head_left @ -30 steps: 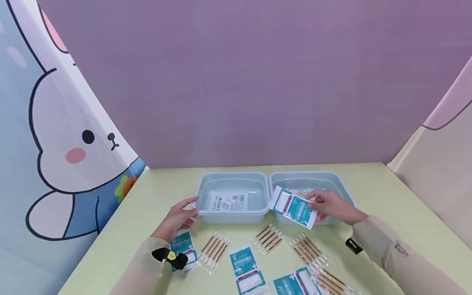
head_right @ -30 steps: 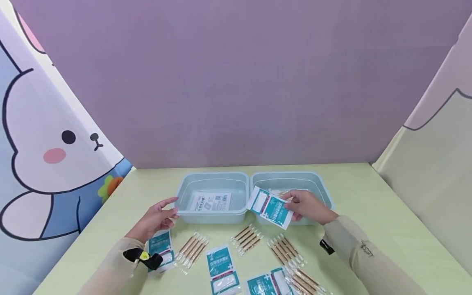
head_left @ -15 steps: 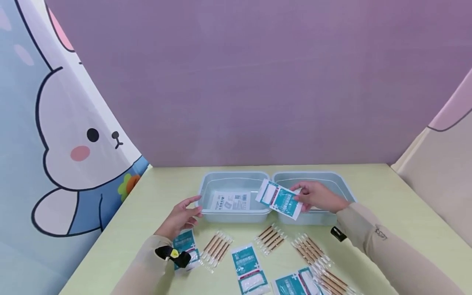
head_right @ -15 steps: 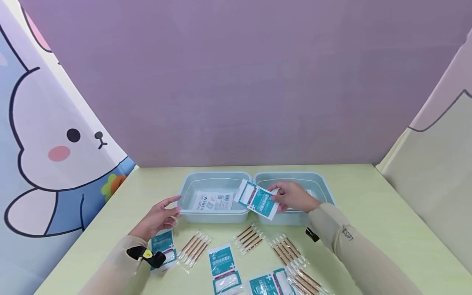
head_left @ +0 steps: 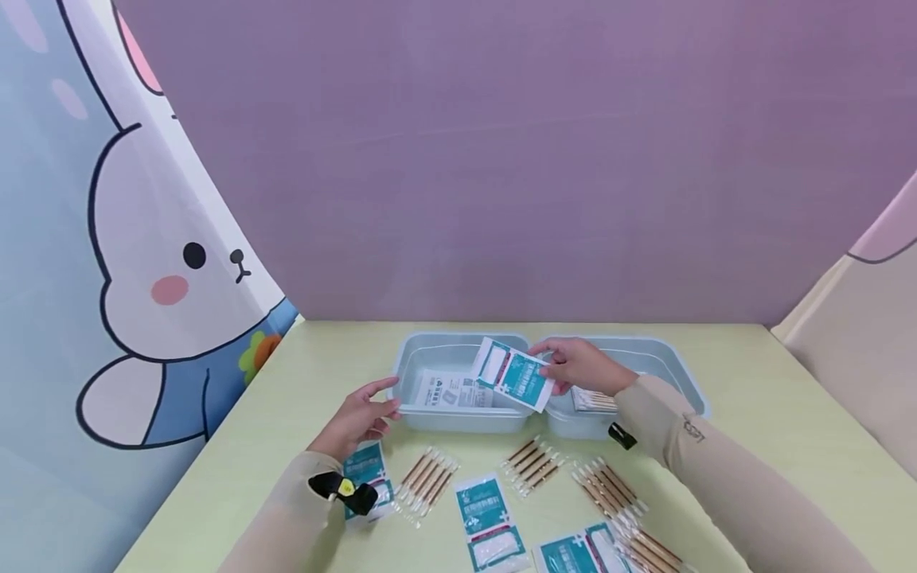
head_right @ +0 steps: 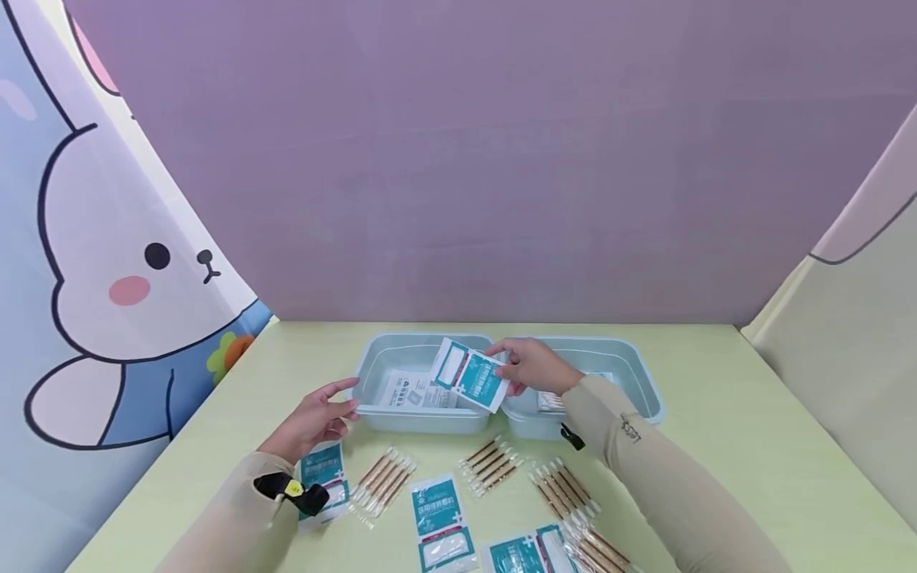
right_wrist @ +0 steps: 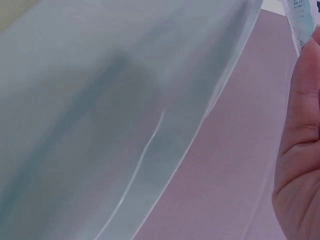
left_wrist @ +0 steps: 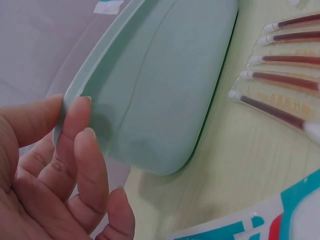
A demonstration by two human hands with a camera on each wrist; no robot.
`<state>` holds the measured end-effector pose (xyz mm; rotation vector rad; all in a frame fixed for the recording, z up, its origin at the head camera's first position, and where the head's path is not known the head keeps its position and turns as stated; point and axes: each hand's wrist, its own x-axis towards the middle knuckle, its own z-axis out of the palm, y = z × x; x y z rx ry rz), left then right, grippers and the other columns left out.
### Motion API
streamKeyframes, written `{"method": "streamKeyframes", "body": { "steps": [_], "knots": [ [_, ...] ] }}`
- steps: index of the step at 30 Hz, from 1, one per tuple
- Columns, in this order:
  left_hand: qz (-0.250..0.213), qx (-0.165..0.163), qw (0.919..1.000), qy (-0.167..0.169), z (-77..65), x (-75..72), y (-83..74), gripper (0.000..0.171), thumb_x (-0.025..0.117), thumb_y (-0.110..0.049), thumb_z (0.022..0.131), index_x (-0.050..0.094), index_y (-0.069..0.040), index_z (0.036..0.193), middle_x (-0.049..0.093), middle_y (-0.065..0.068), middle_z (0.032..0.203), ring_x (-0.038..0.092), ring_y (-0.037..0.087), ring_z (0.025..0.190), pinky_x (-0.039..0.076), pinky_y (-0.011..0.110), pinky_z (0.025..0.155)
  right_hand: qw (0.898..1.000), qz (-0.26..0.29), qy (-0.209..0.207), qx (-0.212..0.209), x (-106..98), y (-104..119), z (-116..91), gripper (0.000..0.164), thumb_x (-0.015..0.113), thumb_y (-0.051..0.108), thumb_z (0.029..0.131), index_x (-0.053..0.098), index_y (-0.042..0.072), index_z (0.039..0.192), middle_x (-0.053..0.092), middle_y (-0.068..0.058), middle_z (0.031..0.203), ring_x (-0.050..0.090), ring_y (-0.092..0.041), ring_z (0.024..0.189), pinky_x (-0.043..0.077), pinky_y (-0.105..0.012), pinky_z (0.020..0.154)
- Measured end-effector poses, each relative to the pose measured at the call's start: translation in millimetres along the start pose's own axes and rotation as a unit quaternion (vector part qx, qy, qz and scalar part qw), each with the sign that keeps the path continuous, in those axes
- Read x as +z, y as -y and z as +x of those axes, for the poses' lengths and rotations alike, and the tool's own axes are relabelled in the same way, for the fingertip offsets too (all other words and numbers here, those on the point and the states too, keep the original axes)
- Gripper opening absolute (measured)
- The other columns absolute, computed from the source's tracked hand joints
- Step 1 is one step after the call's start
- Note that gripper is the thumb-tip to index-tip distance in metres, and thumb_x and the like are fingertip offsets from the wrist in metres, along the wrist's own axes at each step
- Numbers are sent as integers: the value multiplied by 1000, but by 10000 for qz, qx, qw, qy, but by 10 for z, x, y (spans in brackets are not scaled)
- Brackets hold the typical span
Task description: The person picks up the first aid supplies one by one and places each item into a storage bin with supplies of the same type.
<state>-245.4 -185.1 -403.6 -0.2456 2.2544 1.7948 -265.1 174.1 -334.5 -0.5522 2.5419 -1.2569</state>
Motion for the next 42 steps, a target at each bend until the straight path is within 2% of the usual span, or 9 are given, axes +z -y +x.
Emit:
{"method": "streamKeyframes", "body": {
  "steps": [7, 15, 19, 22, 27, 33, 36, 42],
  "knots": [
    [-217, -11, 9998, 46, 2, 7, -32, 46, 57, -15, 97, 46, -16, 141, 66, 6, 81, 50, 16, 56, 41, 28, 61, 9998, -124, 88, -92, 49, 134, 164, 34, 57, 4, 95, 56, 1, 128, 58, -9, 71, 62, -26, 62, 54, -39, 67],
    [-325, 35, 9995, 30, 7, 3, -27, 46, 57, -15, 97, 46, -16, 141, 65, 6, 81, 49, 16, 57, 41, 29, 62, 9988, -312, 286, -260, 131, 348, 390, 34, 56, 5, 96, 55, 2, 130, 60, -9, 74, 63, -28, 65, 55, -38, 68],
    [-196, 21, 9998, 41, -7, 4, -28, 46, 57, -14, 97, 46, -14, 141, 66, 6, 81, 49, 17, 57, 41, 28, 61, 9976, -537, 412, -121, 200, 434, 531, 35, 57, 4, 95, 56, 4, 131, 62, -9, 79, 64, -32, 68, 55, -36, 67],
    [-85, -13, 10000, 35, -20, 0, -26, 45, 58, -15, 97, 47, -14, 141, 66, 6, 82, 49, 18, 59, 42, 28, 62, 9960, -753, 473, -50, 271, 469, 659, 35, 59, 3, 94, 58, 5, 129, 64, -9, 88, 64, -31, 68, 54, -31, 64],
    [-36, -36, 10000, 30, -30, -23, -16, 47, 59, -17, 96, 47, -15, 142, 67, 7, 83, 50, 19, 61, 42, 29, 64, 9946, -893, 476, 224, 392, 566, 853, 36, 62, 5, 92, 60, 8, 128, 64, -8, 98, 63, -27, 65, 54, -31, 65],
    [-96, -67, 9999, 30, -49, -75, 0, 49, 57, -18, 97, 44, -15, 144, 68, 5, 82, 51, 17, 59, 42, 28, 63, 9909, -1027, 646, 577, 497, 688, 1033, 38, 63, 3, 91, 60, 6, 129, 64, -9, 97, 64, -25, 65, 54, -29, 62],
    [-93, -65, 9999, -29, -74, -80, 0, 49, 57, -17, 97, 44, -15, 144, 68, 5, 81, 51, 17, 58, 42, 28, 62, 9885, -1128, 772, 645, 535, 728, 1111, 38, 62, 2, 91, 59, 5, 129, 65, -9, 103, 63, -21, 63, 53, -28, 61],
    [-1, -129, 9999, -68, -66, -56, -23, 46, 59, -19, 96, 48, -17, 141, 68, 6, 86, 53, 19, 62, 43, 29, 65, 9841, -1337, 664, 958, 635, 721, 1191, 34, 63, 0, 90, 64, 7, 124, 61, -11, 110, 61, -19, 60, 54, -30, 61]
  ]
}}
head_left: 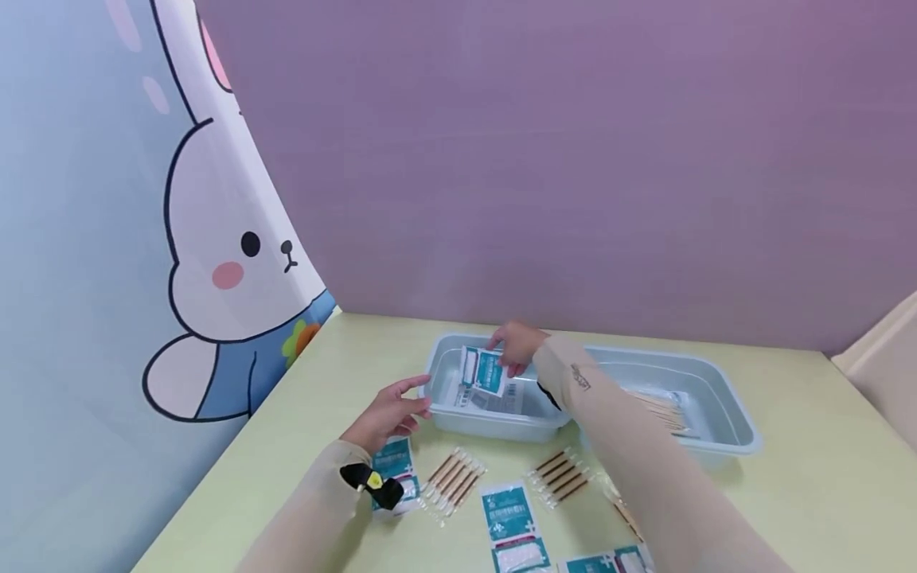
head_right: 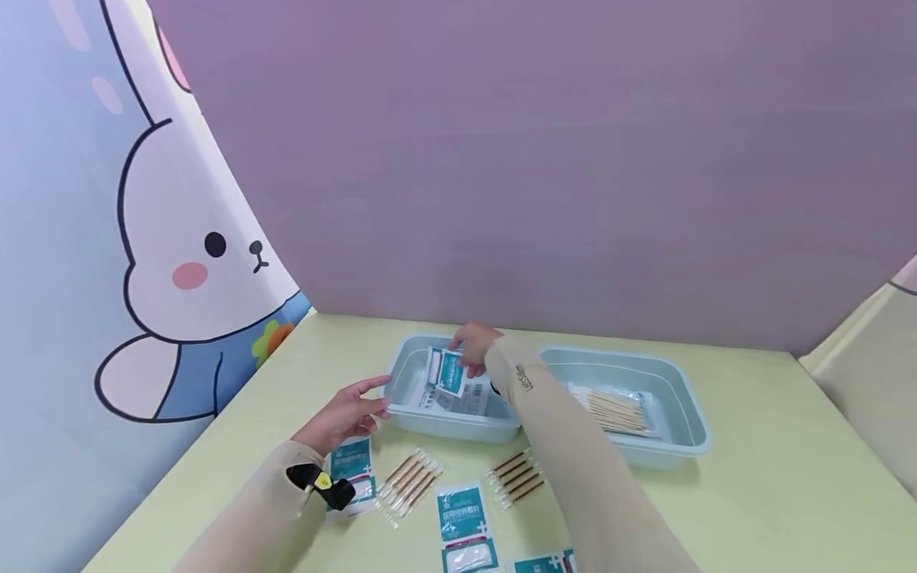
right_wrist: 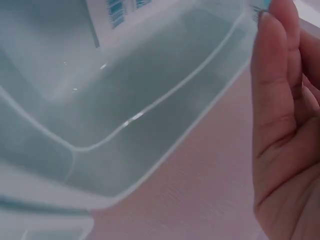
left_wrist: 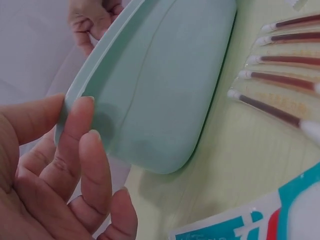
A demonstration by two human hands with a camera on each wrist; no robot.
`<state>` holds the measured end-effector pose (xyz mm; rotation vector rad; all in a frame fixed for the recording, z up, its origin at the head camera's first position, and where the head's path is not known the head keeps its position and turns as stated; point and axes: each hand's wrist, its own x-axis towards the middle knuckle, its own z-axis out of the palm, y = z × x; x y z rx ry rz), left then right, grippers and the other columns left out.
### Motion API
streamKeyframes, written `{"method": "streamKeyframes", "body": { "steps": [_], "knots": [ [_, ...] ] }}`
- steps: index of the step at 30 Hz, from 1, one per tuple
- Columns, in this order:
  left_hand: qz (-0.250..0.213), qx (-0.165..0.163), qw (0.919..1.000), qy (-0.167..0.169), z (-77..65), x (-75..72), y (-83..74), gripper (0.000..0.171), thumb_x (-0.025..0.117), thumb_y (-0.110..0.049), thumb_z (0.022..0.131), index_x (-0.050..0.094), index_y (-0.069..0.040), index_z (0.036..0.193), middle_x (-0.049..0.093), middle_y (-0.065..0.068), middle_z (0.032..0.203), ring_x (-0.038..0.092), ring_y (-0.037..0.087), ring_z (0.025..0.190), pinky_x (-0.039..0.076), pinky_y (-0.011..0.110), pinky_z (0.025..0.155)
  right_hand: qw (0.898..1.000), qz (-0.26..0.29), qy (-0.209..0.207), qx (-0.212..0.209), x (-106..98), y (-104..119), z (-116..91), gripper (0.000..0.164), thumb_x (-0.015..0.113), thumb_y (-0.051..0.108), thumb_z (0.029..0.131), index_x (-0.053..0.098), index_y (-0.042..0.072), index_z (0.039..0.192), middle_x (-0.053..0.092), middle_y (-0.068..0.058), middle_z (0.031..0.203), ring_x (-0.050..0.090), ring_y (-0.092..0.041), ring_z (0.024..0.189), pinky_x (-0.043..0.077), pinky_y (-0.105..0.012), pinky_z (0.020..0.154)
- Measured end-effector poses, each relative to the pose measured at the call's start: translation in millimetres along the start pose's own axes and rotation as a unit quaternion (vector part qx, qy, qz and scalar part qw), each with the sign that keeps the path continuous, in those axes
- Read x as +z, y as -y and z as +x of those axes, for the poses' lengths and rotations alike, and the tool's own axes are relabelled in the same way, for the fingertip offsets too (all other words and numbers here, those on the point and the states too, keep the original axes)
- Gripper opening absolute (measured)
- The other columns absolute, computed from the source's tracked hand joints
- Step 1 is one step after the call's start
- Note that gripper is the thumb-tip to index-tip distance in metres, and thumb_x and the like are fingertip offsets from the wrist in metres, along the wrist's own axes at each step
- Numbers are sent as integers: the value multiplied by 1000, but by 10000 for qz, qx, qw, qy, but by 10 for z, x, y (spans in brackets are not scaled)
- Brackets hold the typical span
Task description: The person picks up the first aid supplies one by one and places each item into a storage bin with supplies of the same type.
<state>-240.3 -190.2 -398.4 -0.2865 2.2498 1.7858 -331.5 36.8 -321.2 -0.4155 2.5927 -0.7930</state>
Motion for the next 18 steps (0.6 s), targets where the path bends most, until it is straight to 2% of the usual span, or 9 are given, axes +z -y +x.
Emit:
{"method": "streamKeyframes", "body": {
  "steps": [4, 7, 11, 15, 18],
  "knots": [
    [89, -3, 10000, -5, 22, 52, -16, 45, 59, -20, 96, 49, -17, 140, 68, 7, 86, 53, 20, 63, 43, 30, 66, 9998, -80, 24, 183, 65, -39, 2, 34, 62, -3, 89, 65, 5, 123, 61, -11, 109, 61, -18, 60, 53, -28, 58],
    [132, 28, 9999, 109, 31, 94, 11, 45, 58, -20, 96, 49, -16, 140, 68, 7, 85, 54, 21, 63, 43, 30, 65, 9989, -213, 79, 420, 122, -76, -15, 37, 62, -4, 89, 63, 6, 125, 62, -10, 103, 58, -17, 58, 48, -25, 53],
    [113, 80, 9997, 211, 33, 148, 70, 47, 58, -20, 97, 47, -15, 141, 68, 7, 86, 54, 21, 64, 44, 29, 65, 9965, -561, -18, 621, 165, -129, -28, 40, 62, -6, 88, 63, 9, 126, 61, -10, 108, 59, -18, 61, 45, -24, 51],
    [107, 116, 9998, 102, 9, 115, 67, 46, 58, -19, 97, 47, -14, 141, 67, 7, 84, 54, 20, 62, 44, 28, 63, 9951, -904, -81, 397, 136, -85, -40, 45, 65, -6, 85, 61, 10, 128, 58, -10, 126, 63, -23, 88, 51, -31, 70],
    [154, 126, 9998, 30, 12, 73, 31, 44, 58, -18, 96, 49, -13, 139, 67, 7, 82, 53, 19, 60, 43, 28, 61, 9928, -1188, -134, 116, 85, -46, -46, 50, 69, -6, 83, 60, 10, 129, 55, -10, 133, 55, -27, 113, 47, -38, 90]
  ]
}}
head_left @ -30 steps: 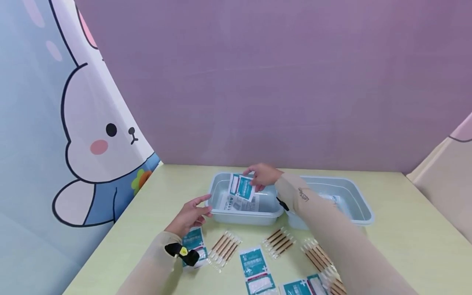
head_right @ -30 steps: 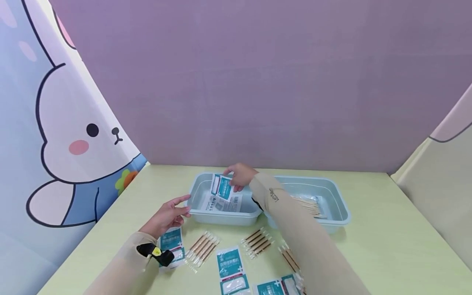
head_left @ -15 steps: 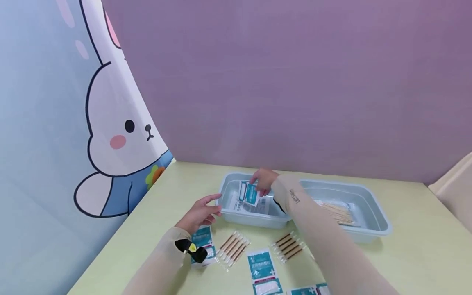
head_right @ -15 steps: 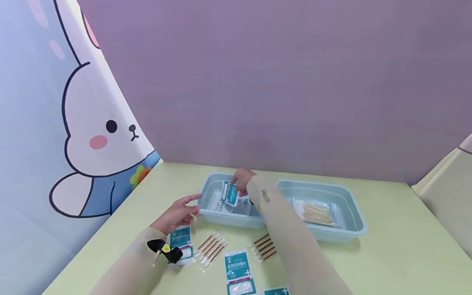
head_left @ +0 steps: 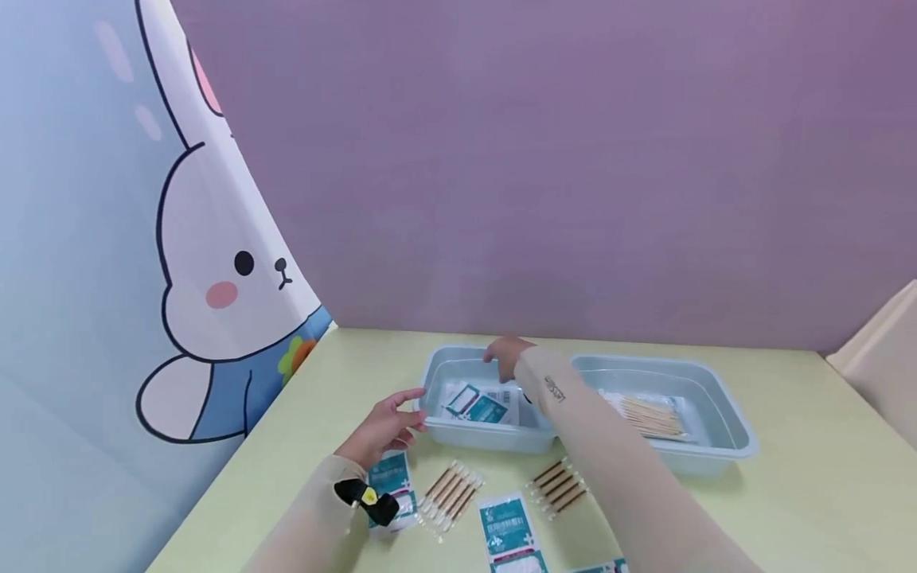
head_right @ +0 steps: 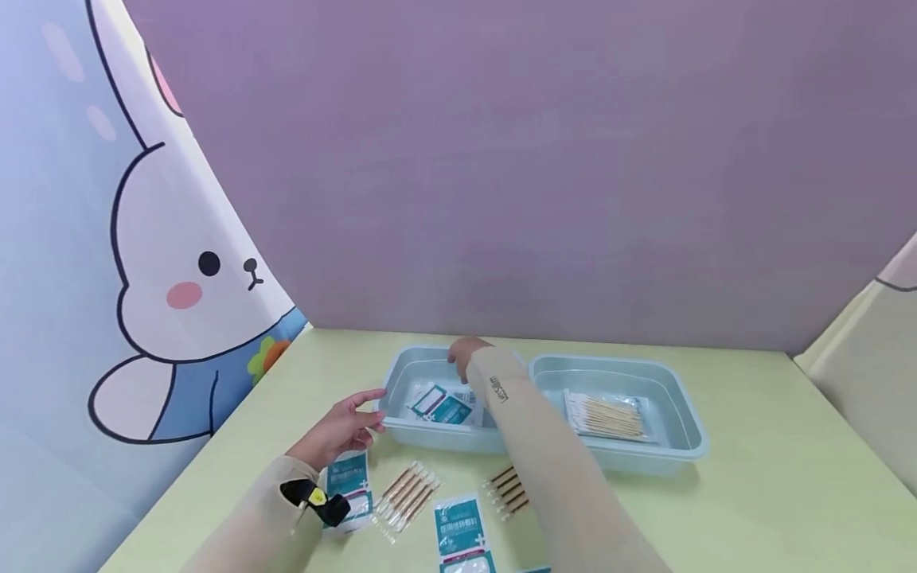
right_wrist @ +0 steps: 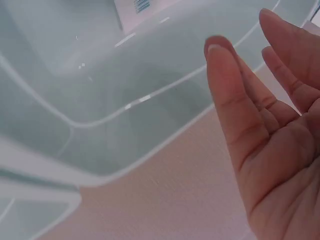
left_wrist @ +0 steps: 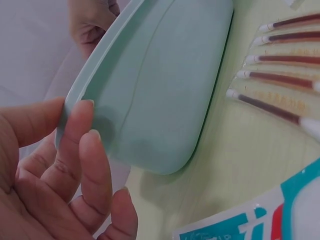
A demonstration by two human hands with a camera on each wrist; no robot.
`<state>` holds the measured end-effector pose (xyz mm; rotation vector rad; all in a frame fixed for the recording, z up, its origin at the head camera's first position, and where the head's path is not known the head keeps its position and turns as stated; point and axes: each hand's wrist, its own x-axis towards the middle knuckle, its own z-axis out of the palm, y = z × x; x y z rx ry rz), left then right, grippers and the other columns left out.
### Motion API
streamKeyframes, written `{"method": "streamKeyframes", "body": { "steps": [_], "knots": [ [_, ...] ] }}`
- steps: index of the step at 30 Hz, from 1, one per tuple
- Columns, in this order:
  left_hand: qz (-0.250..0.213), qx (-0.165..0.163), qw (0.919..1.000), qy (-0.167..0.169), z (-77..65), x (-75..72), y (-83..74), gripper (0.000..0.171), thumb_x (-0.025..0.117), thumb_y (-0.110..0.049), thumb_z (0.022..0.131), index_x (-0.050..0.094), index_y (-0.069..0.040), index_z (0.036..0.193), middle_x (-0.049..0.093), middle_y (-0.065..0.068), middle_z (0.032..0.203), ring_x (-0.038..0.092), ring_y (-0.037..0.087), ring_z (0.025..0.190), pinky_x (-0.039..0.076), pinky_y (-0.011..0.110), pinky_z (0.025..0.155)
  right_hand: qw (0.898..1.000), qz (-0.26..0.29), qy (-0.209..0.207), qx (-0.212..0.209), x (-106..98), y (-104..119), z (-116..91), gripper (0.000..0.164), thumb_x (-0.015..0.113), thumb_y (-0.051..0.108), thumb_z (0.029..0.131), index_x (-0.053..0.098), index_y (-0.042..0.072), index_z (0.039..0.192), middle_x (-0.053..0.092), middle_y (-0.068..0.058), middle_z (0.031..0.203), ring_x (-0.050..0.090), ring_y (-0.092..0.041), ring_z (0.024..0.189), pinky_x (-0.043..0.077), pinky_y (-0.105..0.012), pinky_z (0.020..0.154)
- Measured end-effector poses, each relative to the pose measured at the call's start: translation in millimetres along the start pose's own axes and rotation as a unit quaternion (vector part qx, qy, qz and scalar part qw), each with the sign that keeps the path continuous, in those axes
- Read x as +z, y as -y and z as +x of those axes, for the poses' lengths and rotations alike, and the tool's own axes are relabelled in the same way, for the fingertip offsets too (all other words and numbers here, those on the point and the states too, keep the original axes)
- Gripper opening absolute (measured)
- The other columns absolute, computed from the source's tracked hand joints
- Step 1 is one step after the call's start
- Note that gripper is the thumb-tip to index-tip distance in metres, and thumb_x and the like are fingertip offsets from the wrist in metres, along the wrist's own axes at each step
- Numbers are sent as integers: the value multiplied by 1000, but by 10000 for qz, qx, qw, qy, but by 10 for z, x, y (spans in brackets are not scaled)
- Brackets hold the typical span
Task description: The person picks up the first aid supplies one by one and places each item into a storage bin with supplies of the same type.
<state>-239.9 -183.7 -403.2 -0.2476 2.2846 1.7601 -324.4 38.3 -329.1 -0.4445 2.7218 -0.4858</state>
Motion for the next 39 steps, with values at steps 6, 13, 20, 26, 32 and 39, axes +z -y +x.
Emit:
{"method": "streamKeyframes", "body": {
  "steps": [6, 13, 20, 26, 32, 39],
  "knots": [
    [-40, 0, 10000, 15, 12, -7, -31, 44, 59, -19, 96, 49, -14, 139, 67, 6, 81, 53, 18, 59, 44, 28, 61, 9982, -289, 63, -513, -42, -28, -13, 49, 72, -2, 82, 61, 10, 128, 55, -9, 133, 49, -29, 124, 42, -43, 98],
    [75, 59, 9999, 84, -21, 43, -3, 44, 58, -19, 97, 49, -13, 139, 67, 6, 83, 54, 20, 62, 44, 28, 62, 9924, -704, 238, -983, -102, -8, -229, 46, 75, 2, 81, 64, 11, 125, 61, -7, 124, 58, -22, 104, 45, -40, 93],
    [-110, 101, 9999, 85, 23, 31, 22, 44, 58, -19, 97, 48, -14, 140, 66, 7, 86, 55, 20, 63, 45, 29, 64, 9754, -1292, 279, -1765, -276, 2, -566, 49, 74, 10, 84, 58, 10, 130, 58, 1, 77, 52, -13, 69, 46, -29, 67],
    [-235, 144, 9996, 70, 59, -25, 66, 45, 57, -19, 97, 47, -16, 141, 66, 6, 84, 55, 19, 64, 44, 29, 64, 9742, -1122, 190, -1951, -200, -80, -923, 48, 73, 15, 86, 58, 18, 132, 59, 6, 85, 53, -10, 75, 47, -29, 69],
    [-87, 97, 9999, 95, 37, -50, 47, 46, 57, -21, 98, 46, -16, 142, 67, 6, 86, 55, 20, 65, 44, 30, 66, 9771, -700, 207, -1999, -30, -299, -1300, 48, 75, 14, 83, 61, 20, 129, 64, 7, 103, 57, -7, 82, 49, -28, 72],
    [9, 106, 9999, 133, 12, -43, 32, 46, 56, -21, 98, 44, -14, 142, 67, 7, 87, 55, 21, 66, 44, 31, 67, 9621, -911, 387, -2539, 17, -575, -1669, 48, 79, 15, 75, 64, 15, 121, 62, 6, 122, 58, -14, 111, 47, -34, 92]
  ]
}}
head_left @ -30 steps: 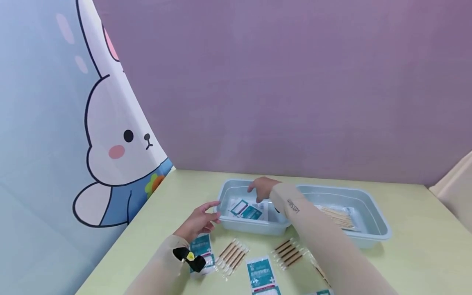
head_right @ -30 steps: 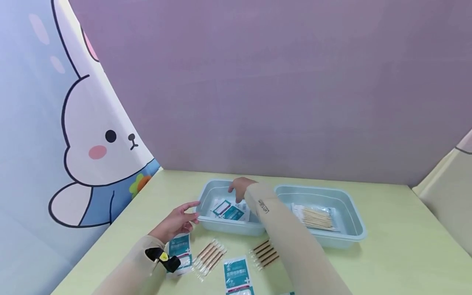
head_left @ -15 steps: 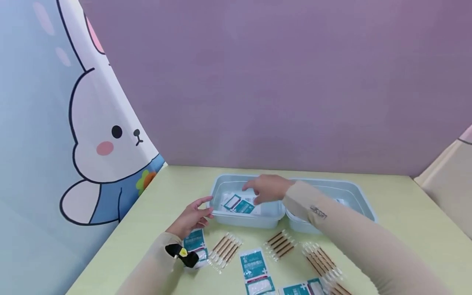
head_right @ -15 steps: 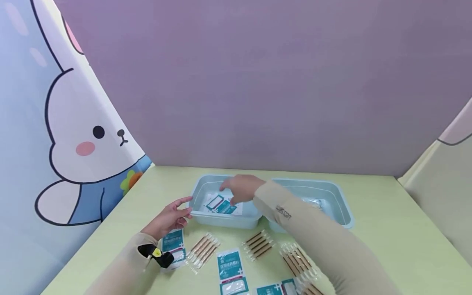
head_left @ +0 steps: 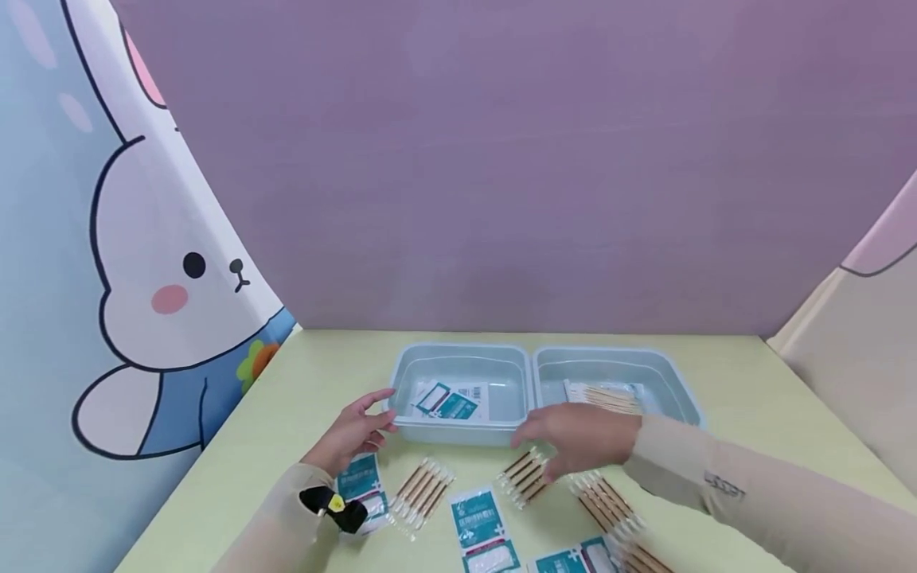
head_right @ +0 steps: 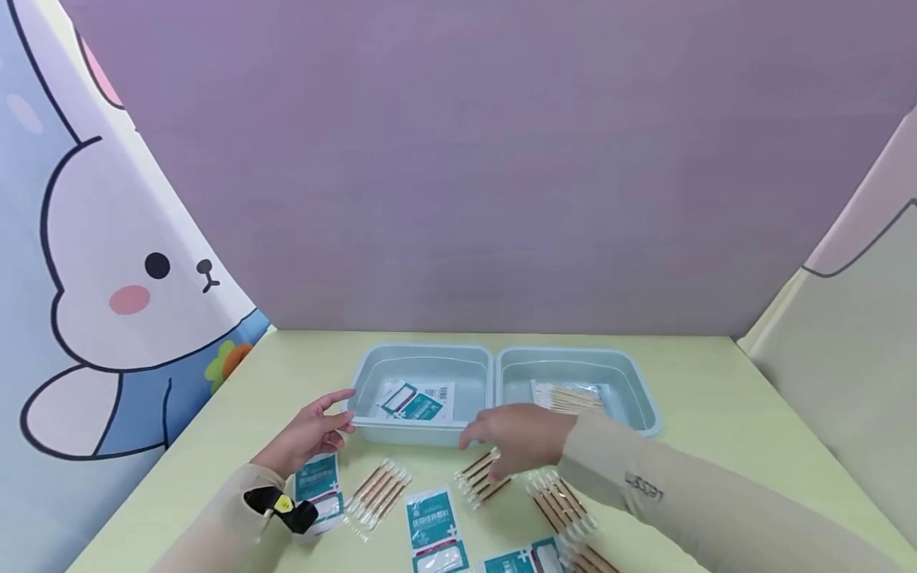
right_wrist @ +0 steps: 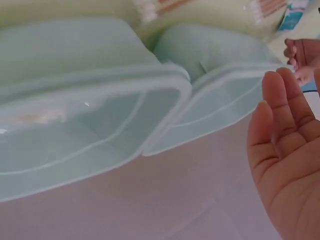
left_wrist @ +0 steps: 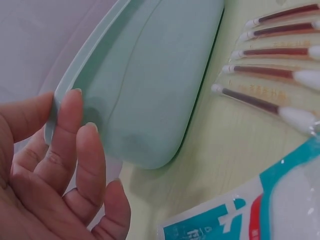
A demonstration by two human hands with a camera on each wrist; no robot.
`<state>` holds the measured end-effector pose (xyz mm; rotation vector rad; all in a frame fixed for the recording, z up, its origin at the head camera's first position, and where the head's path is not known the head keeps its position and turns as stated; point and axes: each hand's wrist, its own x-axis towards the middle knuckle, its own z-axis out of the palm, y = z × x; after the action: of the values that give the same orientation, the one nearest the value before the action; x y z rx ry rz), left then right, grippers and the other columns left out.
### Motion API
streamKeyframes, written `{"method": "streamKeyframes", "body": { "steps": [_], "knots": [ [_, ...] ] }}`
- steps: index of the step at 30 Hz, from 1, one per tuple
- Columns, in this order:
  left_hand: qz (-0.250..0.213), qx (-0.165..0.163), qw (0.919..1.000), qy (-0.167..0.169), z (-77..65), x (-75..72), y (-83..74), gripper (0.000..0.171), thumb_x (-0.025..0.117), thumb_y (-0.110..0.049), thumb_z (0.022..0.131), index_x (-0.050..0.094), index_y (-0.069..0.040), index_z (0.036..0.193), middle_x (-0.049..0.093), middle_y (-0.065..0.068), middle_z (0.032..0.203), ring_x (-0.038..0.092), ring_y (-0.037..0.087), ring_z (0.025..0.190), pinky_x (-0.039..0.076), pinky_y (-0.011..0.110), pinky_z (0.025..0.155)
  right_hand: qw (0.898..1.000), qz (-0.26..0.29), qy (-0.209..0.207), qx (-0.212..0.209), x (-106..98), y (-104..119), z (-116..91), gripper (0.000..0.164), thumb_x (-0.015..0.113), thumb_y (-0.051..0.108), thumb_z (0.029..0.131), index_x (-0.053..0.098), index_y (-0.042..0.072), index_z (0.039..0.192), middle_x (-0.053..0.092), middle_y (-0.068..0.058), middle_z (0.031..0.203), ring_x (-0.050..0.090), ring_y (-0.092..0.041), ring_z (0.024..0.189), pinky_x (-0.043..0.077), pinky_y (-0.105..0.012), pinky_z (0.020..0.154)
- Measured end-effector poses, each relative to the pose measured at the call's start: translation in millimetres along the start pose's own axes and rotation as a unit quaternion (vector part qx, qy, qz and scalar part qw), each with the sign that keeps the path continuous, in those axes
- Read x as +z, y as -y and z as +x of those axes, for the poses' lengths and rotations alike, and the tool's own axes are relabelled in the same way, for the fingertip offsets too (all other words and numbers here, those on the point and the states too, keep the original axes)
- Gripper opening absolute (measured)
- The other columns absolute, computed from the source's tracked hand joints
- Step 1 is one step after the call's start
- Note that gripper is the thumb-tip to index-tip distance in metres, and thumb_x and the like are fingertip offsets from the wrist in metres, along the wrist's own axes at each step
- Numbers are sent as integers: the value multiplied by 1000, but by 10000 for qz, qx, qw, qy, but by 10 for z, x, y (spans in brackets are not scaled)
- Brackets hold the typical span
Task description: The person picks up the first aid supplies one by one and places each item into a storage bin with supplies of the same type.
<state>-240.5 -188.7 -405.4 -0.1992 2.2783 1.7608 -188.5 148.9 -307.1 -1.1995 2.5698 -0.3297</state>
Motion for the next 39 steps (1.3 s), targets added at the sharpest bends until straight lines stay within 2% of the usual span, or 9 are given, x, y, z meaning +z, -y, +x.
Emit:
{"method": "streamKeyframes", "body": {
  "steps": [5, 10, 14, 20, 22, 26, 30, 35, 39],
  "knots": [
    [100, 7, 9999, -42, -25, -11, -8, 46, 55, -20, 99, 43, -15, 143, 68, 6, 85, 58, 22, 66, 44, 31, 68, 9998, -108, 97, -105, 148, -94, -256, 49, 83, 13, 71, 66, 15, 117, 63, 8, 112, 59, -9, 100, 49, -27, 85],
    [-79, -24, 10000, 39, -19, -7, 0, 46, 55, -20, 99, 43, -14, 143, 69, 5, 84, 58, 21, 64, 44, 31, 69, 9998, 130, 151, 64, 313, -191, -452, 51, 86, 12, 65, 68, 14, 113, 63, 8, 104, 57, -5, 89, 49, -25, 78],
    [-263, -43, 9996, 77, -19, -3, 36, 47, 55, -20, 99, 42, -14, 143, 68, 4, 82, 57, 19, 62, 44, 31, 67, 9988, 359, 211, 239, 493, -207, -557, 51, 86, 15, 66, 67, 16, 114, 61, 11, 103, 55, -2, 86, 49, -26, 78],
    [-295, -32, 9995, 144, 18, -17, 34, 47, 54, -20, 99, 42, -16, 144, 68, 4, 83, 59, 20, 65, 45, 31, 70, 9987, 442, 206, 136, 768, -214, -642, 52, 84, 23, 71, 64, 19, 119, 57, 13, 112, 54, -6, 101, 47, -29, 86],
    [-278, -22, 9994, 200, 33, -26, 26, 47, 54, -21, 99, 41, -16, 144, 67, 4, 84, 60, 21, 66, 45, 31, 71, 9980, 544, 235, 242, 838, -211, -648, 52, 83, 24, 72, 64, 21, 121, 56, 13, 113, 52, -5, 103, 47, -29, 88],
    [-405, 31, 9986, 353, 34, -34, 14, 49, 53, -20, 99, 39, -13, 146, 67, 2, 81, 59, 19, 63, 44, 31, 70, 9963, 754, 227, 358, 940, -221, -653, 52, 83, 23, 72, 64, 21, 120, 53, 16, 105, 47, 2, 89, 47, -24, 81],
    [-526, 72, 9978, 389, 18, -39, 8, 50, 53, -18, 99, 38, -12, 146, 67, 1, 80, 58, 17, 61, 42, 31, 69, 9991, 383, 84, 166, 995, -236, -635, 51, 85, 26, 70, 65, 20, 117, 53, 16, 100, 46, 3, 85, 46, -23, 78],
    [-536, 100, 9980, 326, -3, -43, 8, 49, 53, -18, 100, 38, -12, 146, 67, 1, 79, 58, 17, 60, 41, 31, 68, 9973, -466, -272, -504, 1074, -252, -604, 50, 82, 40, 72, 66, 20, 114, 56, 14, 99, 48, 0, 88, 45, -26, 77],
    [-509, 86, 9981, 327, -10, -35, 11, 48, 53, -19, 100, 39, -12, 145, 68, 2, 80, 58, 18, 62, 41, 31, 68, 9944, -622, -524, -679, 1126, -251, -610, 49, 80, 46, 74, 66, 20, 114, 56, 13, 97, 48, -2, 86, 43, -28, 73]
  ]
}}
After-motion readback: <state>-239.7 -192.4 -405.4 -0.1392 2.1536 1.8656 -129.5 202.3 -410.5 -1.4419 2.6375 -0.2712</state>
